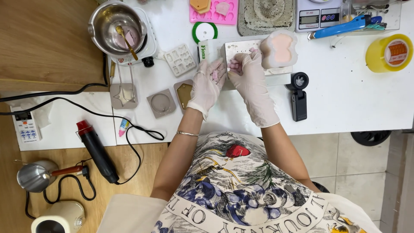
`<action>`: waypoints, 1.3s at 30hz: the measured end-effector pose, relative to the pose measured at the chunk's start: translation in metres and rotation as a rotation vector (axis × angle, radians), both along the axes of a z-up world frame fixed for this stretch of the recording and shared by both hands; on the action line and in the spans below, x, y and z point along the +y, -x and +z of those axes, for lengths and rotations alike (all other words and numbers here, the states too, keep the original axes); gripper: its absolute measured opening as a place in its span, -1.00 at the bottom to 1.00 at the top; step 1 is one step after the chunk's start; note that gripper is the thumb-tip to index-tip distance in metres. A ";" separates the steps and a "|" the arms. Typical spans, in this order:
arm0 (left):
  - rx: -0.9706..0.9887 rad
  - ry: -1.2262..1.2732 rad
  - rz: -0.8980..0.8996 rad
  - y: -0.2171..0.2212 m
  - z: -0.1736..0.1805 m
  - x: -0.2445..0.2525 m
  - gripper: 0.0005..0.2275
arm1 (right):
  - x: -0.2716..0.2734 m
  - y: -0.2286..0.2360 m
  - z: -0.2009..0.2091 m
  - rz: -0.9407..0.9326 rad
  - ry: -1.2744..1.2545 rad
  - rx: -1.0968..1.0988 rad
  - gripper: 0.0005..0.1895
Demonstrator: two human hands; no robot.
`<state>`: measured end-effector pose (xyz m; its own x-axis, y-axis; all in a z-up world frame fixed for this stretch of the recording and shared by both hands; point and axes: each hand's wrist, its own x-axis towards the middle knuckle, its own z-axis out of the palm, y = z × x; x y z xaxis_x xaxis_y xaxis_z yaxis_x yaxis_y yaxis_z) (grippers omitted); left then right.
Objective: Trimming excess wax from small molded pieces using a tool and organizing them on the workbench.
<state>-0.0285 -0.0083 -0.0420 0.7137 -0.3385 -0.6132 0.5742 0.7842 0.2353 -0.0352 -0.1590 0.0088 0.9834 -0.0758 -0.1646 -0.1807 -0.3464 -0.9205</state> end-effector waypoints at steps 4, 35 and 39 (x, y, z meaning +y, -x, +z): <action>-0.064 0.010 0.067 0.001 -0.018 -0.005 -0.55 | 0.024 0.003 0.016 0.068 0.148 -0.009 -0.61; -0.169 0.241 -0.008 -0.010 0.014 0.018 -0.58 | 0.038 0.000 0.103 0.101 0.251 -0.041 -0.79; -0.066 0.294 0.081 -0.010 0.041 0.012 -0.71 | 0.034 -0.003 0.112 0.094 -0.010 0.086 -0.77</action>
<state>-0.0190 0.0039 -0.0006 0.7807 -0.4347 -0.4489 0.4978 0.8669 0.0263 -0.0320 -0.1249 0.1207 0.9683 0.0179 -0.2491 -0.2266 -0.3561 -0.9066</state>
